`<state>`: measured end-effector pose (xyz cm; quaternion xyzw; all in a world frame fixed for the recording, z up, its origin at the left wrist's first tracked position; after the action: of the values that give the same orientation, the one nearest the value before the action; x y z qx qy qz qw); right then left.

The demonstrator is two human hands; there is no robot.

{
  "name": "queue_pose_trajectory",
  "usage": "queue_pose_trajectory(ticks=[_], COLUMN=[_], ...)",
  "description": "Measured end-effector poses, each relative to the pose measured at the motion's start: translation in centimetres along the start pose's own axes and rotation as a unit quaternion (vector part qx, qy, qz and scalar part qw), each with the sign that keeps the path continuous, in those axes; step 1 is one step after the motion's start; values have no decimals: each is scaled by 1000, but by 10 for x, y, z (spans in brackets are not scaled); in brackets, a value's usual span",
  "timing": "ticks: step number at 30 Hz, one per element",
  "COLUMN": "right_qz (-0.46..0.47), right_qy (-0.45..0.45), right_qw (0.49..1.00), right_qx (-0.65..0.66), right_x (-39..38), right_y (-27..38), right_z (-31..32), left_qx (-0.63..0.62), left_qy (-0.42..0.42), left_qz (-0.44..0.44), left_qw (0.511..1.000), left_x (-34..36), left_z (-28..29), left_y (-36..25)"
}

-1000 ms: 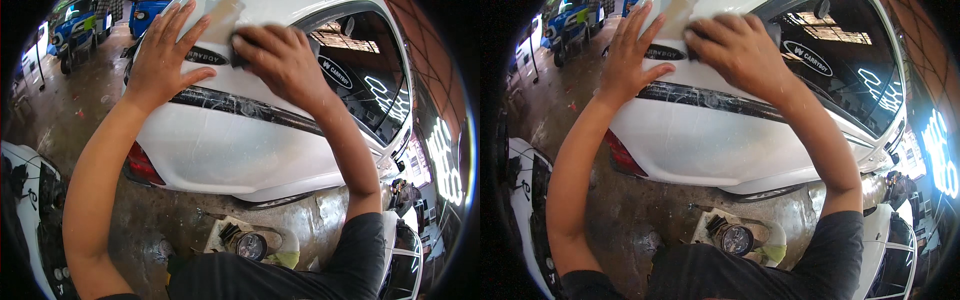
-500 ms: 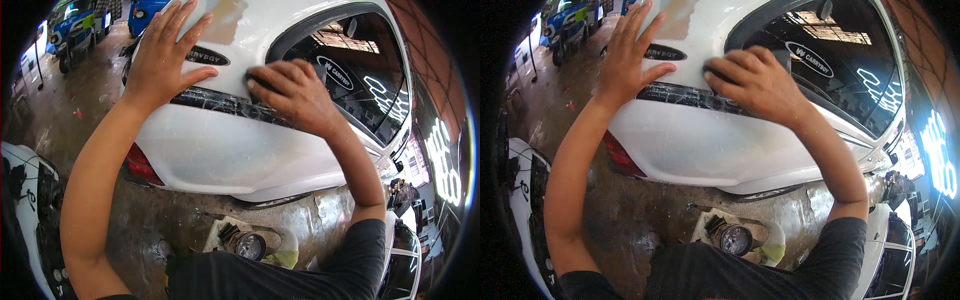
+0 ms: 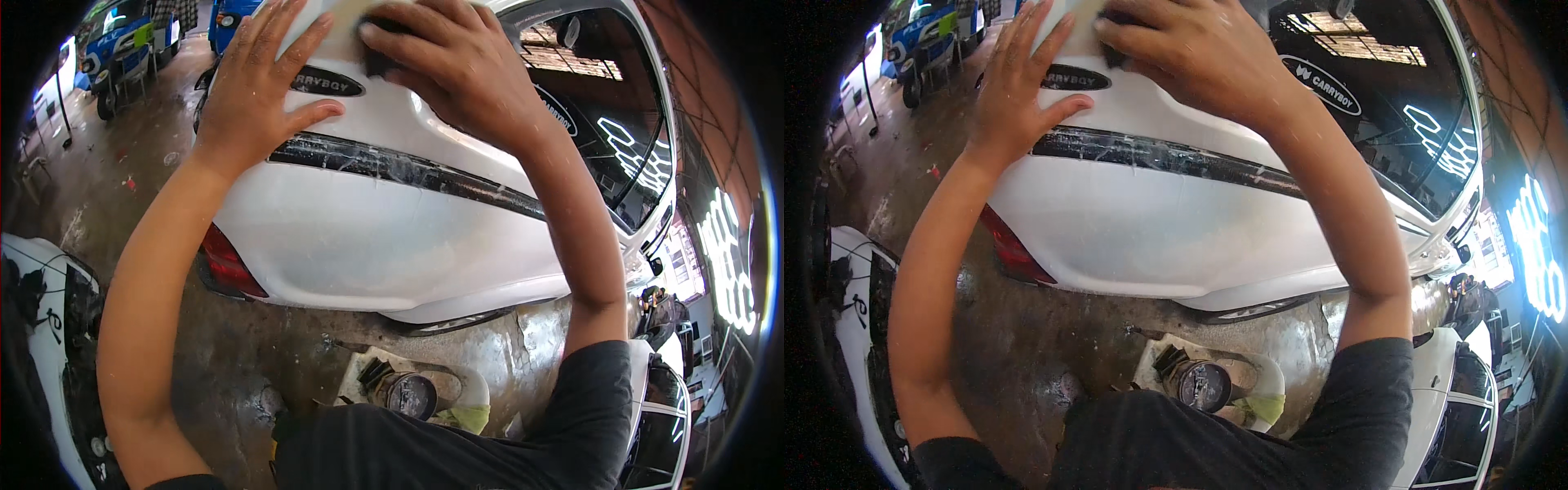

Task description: The person sands the rear panel of a white vehicle using a sanding block, dipping the block into a bucket of water several times.

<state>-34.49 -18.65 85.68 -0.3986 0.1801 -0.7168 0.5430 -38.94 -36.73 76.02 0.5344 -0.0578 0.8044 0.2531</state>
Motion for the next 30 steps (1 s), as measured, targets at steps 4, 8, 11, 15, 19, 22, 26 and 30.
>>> queue_pose_trajectory(ticks=[4,8,11,15,19,22,26,30], right_qz=[-41,-19,1,-39,-12,-54,-58,-29], right_qy=[24,43,-21,14,40,38,-14,20], right_qw=[999,999,1000,999,999,995,998,999], right_qx=[-7,21,15,-3,22,78,17,41], right_x=[-35,-41,8,-29,-51,3,-20,-46], right_y=[18,18,-5,15,23,-4,8,16], right_z=[-10,-2,4,-10,1,2,-14,-5], left_qx=[12,4,19,32,21,8,20,24], left_qy=[2,-21,10,22,-8,-10,-10,31], left_qz=[5,-5,4,6,-7,-11,-7,11], left_qw=[1000,1000,1000,999,1000,1000,1000,999], left_x=[-7,-4,-2,-7,-5,-4,-10,-1], left_z=[7,6,1,0,1,-6,-4,7], left_y=[6,4,0,9,4,3,14,0])
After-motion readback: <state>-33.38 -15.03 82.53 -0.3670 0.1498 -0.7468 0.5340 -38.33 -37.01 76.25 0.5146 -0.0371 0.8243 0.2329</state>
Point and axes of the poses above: each hand's wrist, its own x-axis towards the middle knuckle, its own z-axis out of the back of the hand, y = z × x, the point moved 6 cm from there along x, towards the middle knuckle, and after that the axes turned 8 degrees about x, right-handed, at the moved point
